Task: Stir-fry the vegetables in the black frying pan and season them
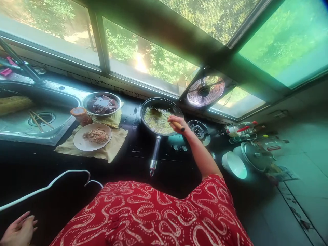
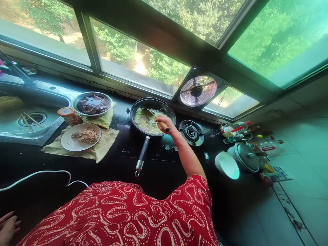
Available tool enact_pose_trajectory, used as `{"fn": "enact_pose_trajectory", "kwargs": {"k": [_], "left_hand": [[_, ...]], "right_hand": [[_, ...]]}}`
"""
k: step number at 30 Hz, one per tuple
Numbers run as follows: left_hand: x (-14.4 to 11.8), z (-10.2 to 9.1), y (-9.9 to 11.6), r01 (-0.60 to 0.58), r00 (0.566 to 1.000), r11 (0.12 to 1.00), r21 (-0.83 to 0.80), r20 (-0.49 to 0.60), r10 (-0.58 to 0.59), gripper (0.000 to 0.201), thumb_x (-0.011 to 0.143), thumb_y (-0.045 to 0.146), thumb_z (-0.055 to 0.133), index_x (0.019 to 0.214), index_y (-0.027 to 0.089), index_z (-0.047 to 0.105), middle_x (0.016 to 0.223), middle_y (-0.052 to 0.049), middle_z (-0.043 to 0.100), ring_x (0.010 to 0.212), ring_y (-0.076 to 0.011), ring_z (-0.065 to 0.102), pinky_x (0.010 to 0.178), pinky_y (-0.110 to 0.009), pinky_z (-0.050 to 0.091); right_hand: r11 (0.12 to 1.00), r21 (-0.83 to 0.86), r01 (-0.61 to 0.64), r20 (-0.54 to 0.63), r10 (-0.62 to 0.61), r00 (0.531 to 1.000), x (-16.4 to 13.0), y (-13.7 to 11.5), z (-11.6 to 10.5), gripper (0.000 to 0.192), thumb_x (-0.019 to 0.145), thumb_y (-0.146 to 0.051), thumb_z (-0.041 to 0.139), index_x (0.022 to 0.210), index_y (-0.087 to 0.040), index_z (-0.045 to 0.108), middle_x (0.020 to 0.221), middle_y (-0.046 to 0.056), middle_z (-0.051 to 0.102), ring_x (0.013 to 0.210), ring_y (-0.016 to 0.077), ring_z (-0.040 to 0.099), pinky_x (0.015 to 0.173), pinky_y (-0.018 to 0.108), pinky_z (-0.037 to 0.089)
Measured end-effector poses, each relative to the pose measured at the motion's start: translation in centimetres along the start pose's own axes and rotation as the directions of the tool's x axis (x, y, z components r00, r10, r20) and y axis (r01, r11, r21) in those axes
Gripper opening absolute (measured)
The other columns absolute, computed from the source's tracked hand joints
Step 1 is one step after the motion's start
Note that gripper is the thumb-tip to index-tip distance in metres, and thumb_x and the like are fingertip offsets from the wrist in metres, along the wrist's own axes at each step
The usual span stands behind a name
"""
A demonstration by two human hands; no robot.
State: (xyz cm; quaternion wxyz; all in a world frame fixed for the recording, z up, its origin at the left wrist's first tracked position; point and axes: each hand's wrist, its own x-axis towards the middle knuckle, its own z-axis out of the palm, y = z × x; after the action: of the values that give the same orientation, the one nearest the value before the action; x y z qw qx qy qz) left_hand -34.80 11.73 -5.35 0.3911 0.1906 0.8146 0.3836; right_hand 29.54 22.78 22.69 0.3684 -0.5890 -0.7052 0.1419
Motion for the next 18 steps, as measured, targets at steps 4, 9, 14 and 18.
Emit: {"fn": "enact_pose_trajectory", "kwargs": {"k": [4,9,14,18], "left_hand": [[-1.1,1.3,1.8,-0.068,0.995,0.993,0.095,0.084,0.06,0.044,0.042,0.05,0.062,0.079,0.026,0.056,0.063,0.003,0.056,0.062,-0.0169,0.055,0.053,-0.023,0.044],[-0.5,4.0,4.3,-0.106,0.958,0.979,0.172,0.283,0.054,0.044,0.043,0.044,0.065,0.083,0.025,0.059,0.069,0.001,0.06,0.07,-0.0211,0.058,0.057,-0.027,0.046],[-0.8,6.9,5.5,-0.199,0.877,0.945,0.26,0.478,0.054,0.043,0.05,0.04,0.065,0.089,0.022,0.061,0.075,-0.003,0.061,0.072,-0.0217,0.059,0.056,-0.026,0.044],[-1.1,7.7,4.8,-0.275,0.8,0.909,0.314,0.599,0.035,0.045,0.056,0.039,0.063,0.096,0.019,0.061,0.082,-0.004,0.063,0.071,-0.0204,0.06,0.057,-0.026,0.045]], "right_hand": [[0.961,-0.256,0.108,0.136,-0.075,0.988,-6.7,-1.8,0.0,0.016,0.083,-0.018,0.06,0.093,-0.021,0.071,0.107,0.004,0.066,0.093,0.0183,0.063,0.086,0.029,0.049],[0.878,-0.469,0.096,0.219,0.01,0.976,-12.5,-3.5,3.1,0.018,0.087,-0.015,0.058,0.098,-0.022,0.07,0.107,0.003,0.064,0.087,0.0167,0.059,0.08,0.026,0.047],[0.809,-0.586,-0.048,0.117,0.143,0.983,-14.4,-3.4,6.1,0.04,0.087,-0.006,0.056,0.123,-0.022,0.066,0.137,0.012,0.058,0.11,0.0218,0.06,0.095,0.032,0.048],[0.778,-0.557,-0.29,-0.181,0.226,0.957,-20.7,-3.7,7.4,0.045,0.093,-0.013,0.05,0.137,-0.017,0.058,0.138,0.015,0.059,0.115,0.0257,0.06,0.102,0.039,0.047]]}}
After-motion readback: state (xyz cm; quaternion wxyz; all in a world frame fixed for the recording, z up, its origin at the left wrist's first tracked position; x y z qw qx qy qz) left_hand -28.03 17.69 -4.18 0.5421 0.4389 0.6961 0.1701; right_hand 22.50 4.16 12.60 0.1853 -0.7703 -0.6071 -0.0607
